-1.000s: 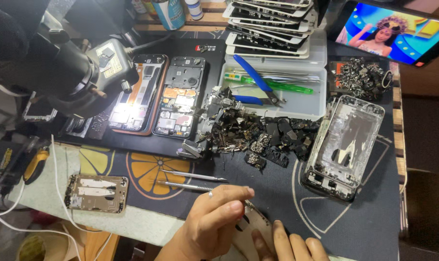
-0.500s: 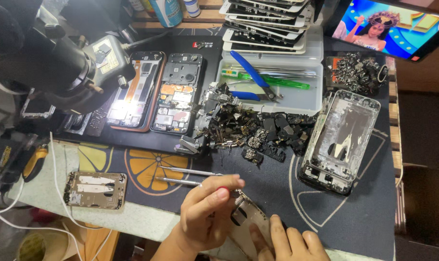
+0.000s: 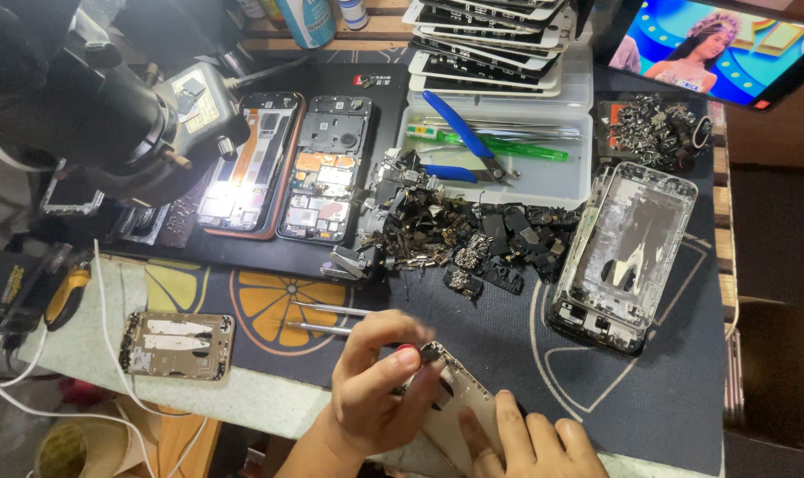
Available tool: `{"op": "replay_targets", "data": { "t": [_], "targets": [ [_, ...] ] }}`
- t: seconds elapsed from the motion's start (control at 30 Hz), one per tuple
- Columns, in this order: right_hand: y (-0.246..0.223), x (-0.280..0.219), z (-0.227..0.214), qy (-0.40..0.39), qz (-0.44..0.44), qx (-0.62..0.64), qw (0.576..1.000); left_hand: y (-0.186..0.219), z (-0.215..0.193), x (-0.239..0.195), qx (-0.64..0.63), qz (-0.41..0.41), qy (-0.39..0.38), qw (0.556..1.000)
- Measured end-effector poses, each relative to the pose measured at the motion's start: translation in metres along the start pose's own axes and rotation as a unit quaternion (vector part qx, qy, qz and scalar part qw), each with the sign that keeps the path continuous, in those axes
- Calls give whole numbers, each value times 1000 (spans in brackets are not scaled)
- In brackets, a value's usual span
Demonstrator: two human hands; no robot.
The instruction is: The person uses a precision screwdriver and a metal spudger to remove screws and pry components from a disassembled smartphone back cover. They work on the device at a cluttered repair bench with multiple phone parts and tools visible.
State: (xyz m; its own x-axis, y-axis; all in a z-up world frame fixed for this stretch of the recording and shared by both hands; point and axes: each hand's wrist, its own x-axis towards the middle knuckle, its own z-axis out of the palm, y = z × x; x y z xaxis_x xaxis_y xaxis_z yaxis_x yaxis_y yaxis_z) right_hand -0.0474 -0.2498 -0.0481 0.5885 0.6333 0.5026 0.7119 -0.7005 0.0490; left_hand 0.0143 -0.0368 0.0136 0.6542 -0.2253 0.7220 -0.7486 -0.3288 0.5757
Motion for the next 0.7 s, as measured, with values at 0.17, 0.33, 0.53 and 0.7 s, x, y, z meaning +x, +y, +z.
{"op": "replay_targets", "data": {
  "t": [0.17,0.33,0.53,0.7],
  "targets": [
    [-1,9,-13,-71,35,32,996,-1,1,-4,7,-10,-3,1000],
    [-4,14,-24,-99,63,43,992,2,-4,-8,-11,-21,-10,1000],
    [-9,11,-30,-125,100,100,982,4,-9,-6,-29,-24,-15,999],
    [-8,9,-30,-162,82,60,982,5,-6,-18,-90,-83,18,992]
  ]
}}
